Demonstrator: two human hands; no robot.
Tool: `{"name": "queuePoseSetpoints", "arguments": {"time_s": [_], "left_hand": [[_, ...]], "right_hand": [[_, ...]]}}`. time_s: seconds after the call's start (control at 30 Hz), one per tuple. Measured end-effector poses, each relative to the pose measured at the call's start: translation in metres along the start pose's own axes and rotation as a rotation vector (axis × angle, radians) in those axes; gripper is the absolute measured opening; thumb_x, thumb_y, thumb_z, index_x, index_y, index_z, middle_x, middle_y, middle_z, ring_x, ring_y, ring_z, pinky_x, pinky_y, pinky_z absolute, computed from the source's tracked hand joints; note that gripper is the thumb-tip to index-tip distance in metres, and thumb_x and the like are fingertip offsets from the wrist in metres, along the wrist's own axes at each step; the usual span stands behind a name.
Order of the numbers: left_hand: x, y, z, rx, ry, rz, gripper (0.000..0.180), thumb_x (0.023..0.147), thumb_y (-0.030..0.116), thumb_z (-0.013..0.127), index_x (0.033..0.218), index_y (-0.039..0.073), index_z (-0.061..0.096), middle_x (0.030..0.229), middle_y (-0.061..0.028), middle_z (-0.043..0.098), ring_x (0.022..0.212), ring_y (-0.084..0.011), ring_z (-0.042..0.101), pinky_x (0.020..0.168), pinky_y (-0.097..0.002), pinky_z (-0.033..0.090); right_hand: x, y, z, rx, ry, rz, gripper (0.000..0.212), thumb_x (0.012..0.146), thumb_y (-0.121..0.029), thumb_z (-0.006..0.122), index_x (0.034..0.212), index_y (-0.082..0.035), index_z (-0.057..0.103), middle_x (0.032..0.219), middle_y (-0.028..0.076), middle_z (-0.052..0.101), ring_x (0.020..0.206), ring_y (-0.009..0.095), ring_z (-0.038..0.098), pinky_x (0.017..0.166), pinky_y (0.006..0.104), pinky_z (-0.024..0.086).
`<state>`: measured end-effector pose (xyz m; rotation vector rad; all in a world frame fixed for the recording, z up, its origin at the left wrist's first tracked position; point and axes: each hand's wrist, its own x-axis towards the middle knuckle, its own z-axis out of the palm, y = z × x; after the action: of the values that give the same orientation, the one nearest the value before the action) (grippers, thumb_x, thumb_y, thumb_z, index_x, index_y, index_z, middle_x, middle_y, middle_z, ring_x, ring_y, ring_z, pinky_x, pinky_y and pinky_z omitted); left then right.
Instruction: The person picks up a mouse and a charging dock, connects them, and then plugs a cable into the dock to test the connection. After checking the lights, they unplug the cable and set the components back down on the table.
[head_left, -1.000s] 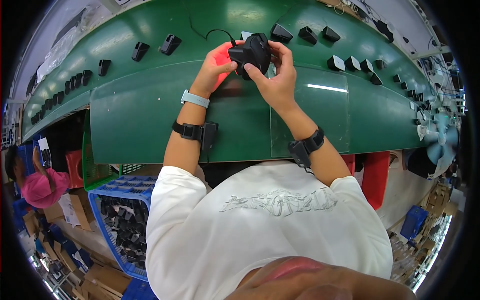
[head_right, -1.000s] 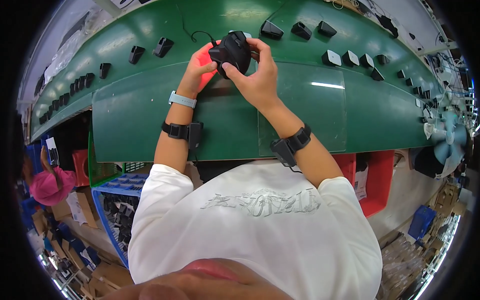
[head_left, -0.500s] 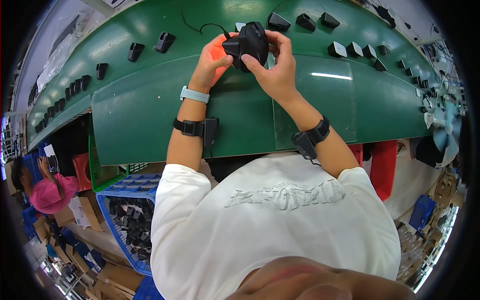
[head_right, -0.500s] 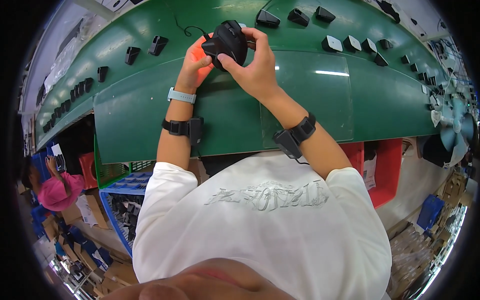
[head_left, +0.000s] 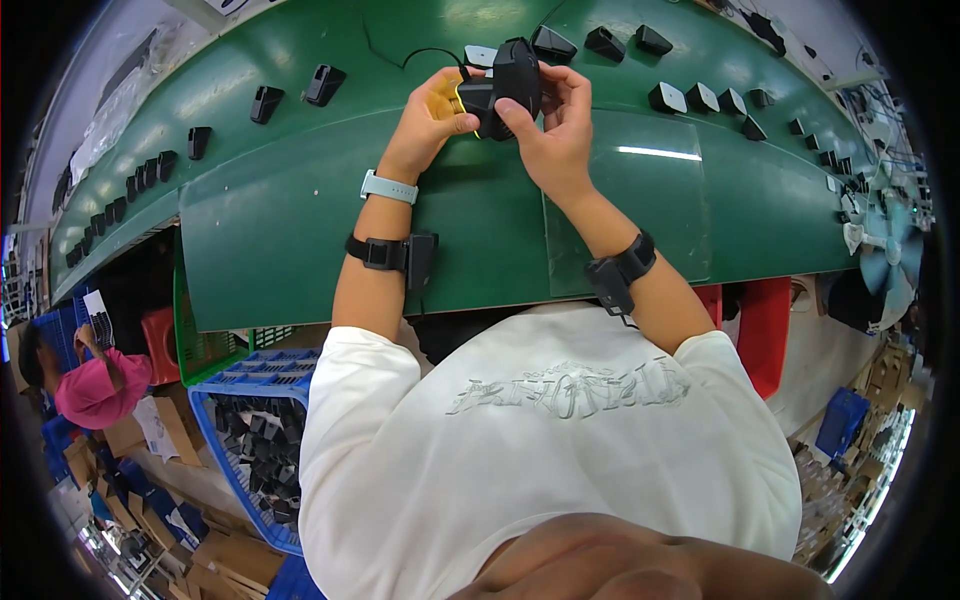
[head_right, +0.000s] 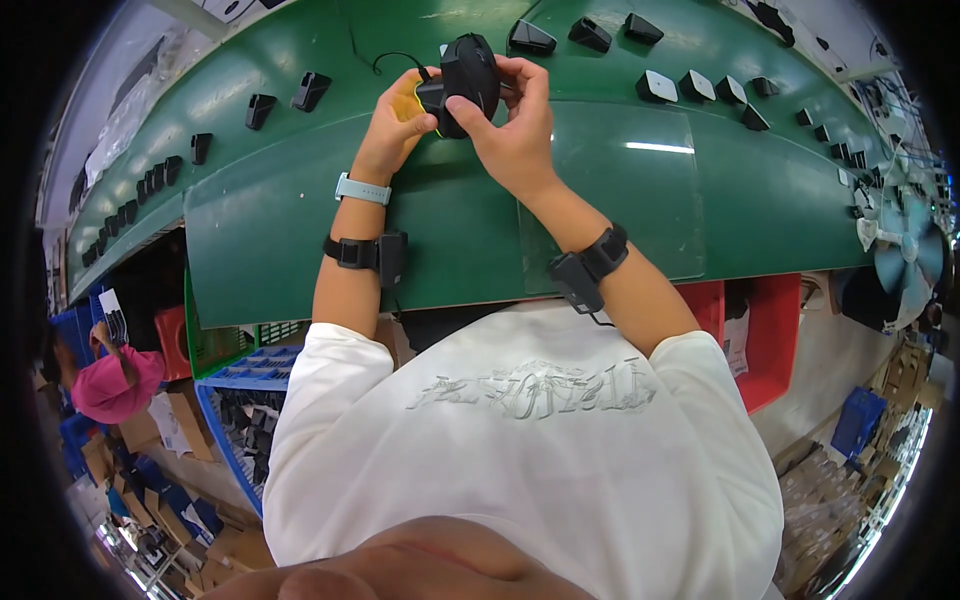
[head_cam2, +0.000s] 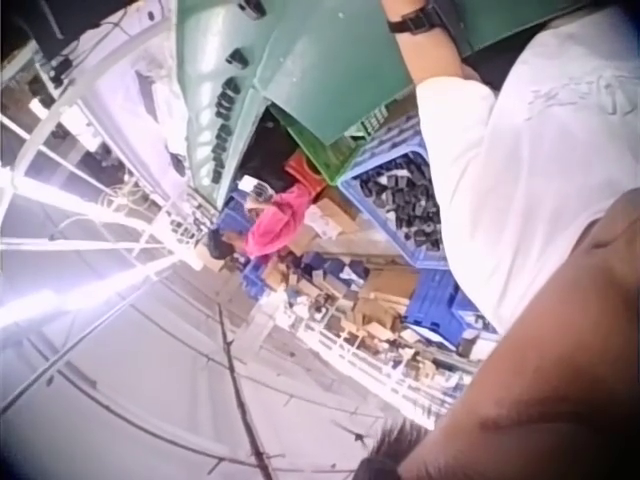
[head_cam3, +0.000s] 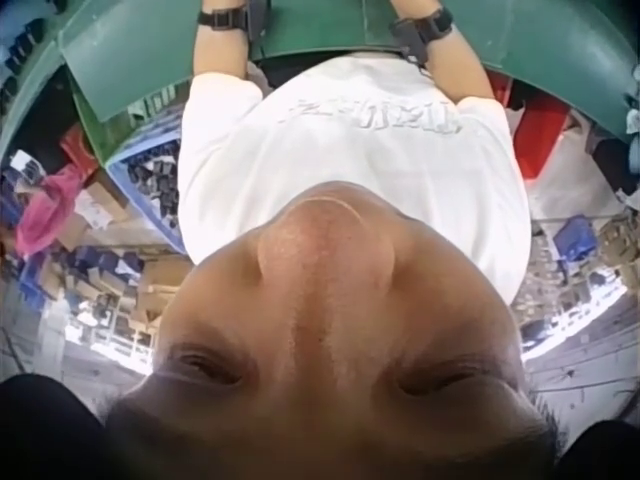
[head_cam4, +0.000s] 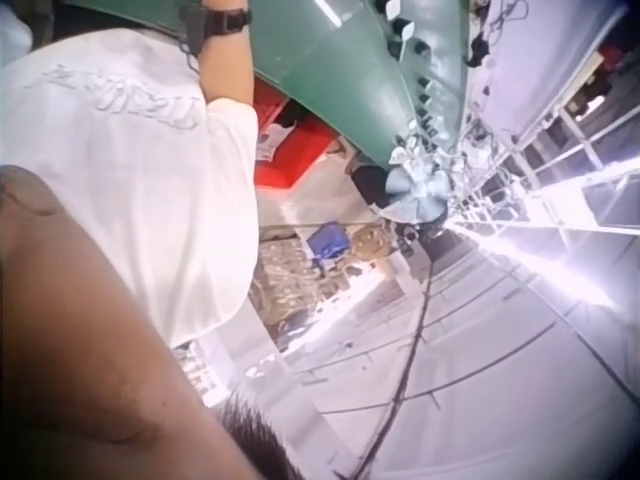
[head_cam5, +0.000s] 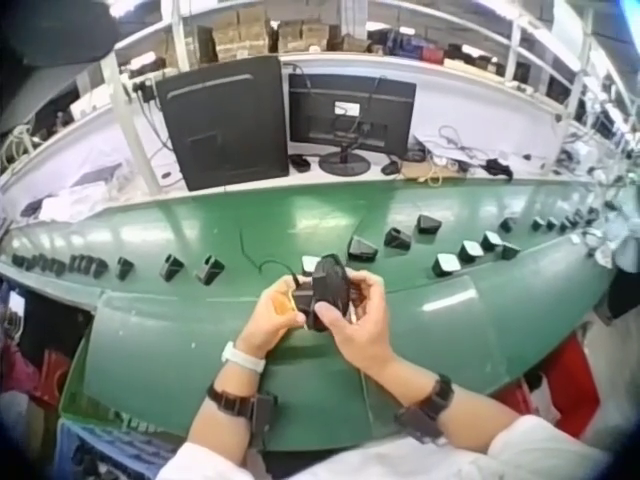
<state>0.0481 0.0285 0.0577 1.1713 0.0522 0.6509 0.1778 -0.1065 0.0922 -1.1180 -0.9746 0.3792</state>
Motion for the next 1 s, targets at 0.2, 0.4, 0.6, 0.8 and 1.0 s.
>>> {"name": "queuePoseSetpoints", "arguments": {"time_s": [0.2, 0.4, 0.6, 0.8, 1.0], "left_hand": [[-0.002, 0.000, -0.001, -0.090, 0.075, 0.014, 0.066, 0.078, 0.010, 0.088, 0.135, 0.002, 0.057, 0.116, -0.0033, 0.062, 0.101, -0.0135, 0.062, 0.082, -0.0281, 0.053], [-0.002, 0.002, -0.003, -0.016, 0.042, -0.012, 0.067, 0.077, 0.009, 0.088, 0.136, 0.004, 0.056, 0.120, -0.0038, 0.064, 0.102, -0.0129, 0.063, 0.083, -0.0267, 0.053], [0.000, 0.005, 0.005, -0.072, 0.026, -0.029, 0.066, 0.078, 0.011, 0.088, 0.136, 0.003, 0.057, 0.115, -0.0033, 0.064, 0.099, -0.0109, 0.062, 0.083, -0.0238, 0.051], [-0.001, 0.001, -0.002, -0.038, 0.033, -0.087, 0.066, 0.079, 0.012, 0.087, 0.136, 0.002, 0.056, 0.115, -0.0042, 0.065, 0.101, -0.0125, 0.063, 0.084, -0.0267, 0.053], [0.000, 0.001, -0.005, 0.022, 0.022, -0.052, 0.063, 0.078, 0.006, 0.086, 0.134, 0.002, 0.056, 0.121, -0.0060, 0.064, 0.105, -0.0156, 0.064, 0.088, -0.0297, 0.055]], "right_hand": [[-0.008, 0.009, 0.006, -0.151, -0.036, -0.103, 0.064, 0.089, -0.014, 0.081, 0.134, 0.001, 0.039, 0.138, 0.016, 0.051, 0.117, 0.019, 0.058, 0.103, 0.0334, 0.048], [-0.005, 0.009, 0.002, -0.152, -0.003, -0.098, 0.064, 0.090, -0.016, 0.081, 0.133, 0.001, 0.038, 0.136, 0.017, 0.052, 0.115, 0.019, 0.059, 0.102, 0.0325, 0.048], [0.000, 0.006, -0.001, -0.058, -0.047, -0.008, 0.052, 0.098, -0.014, 0.071, 0.134, 0.000, 0.036, 0.128, 0.015, 0.058, 0.111, 0.016, 0.061, 0.095, 0.0307, 0.052], [0.000, 0.004, -0.008, 0.283, 0.013, 0.328, 0.038, 0.105, -0.017, 0.059, 0.131, -0.005, 0.034, 0.120, 0.011, 0.062, 0.102, 0.013, 0.063, 0.083, 0.0275, 0.056], [0.000, 0.002, -0.005, 0.371, -0.023, 0.321, 0.036, 0.108, -0.018, 0.054, 0.135, -0.009, 0.032, 0.122, 0.008, 0.061, 0.106, 0.013, 0.062, 0.087, 0.0294, 0.055]]}}
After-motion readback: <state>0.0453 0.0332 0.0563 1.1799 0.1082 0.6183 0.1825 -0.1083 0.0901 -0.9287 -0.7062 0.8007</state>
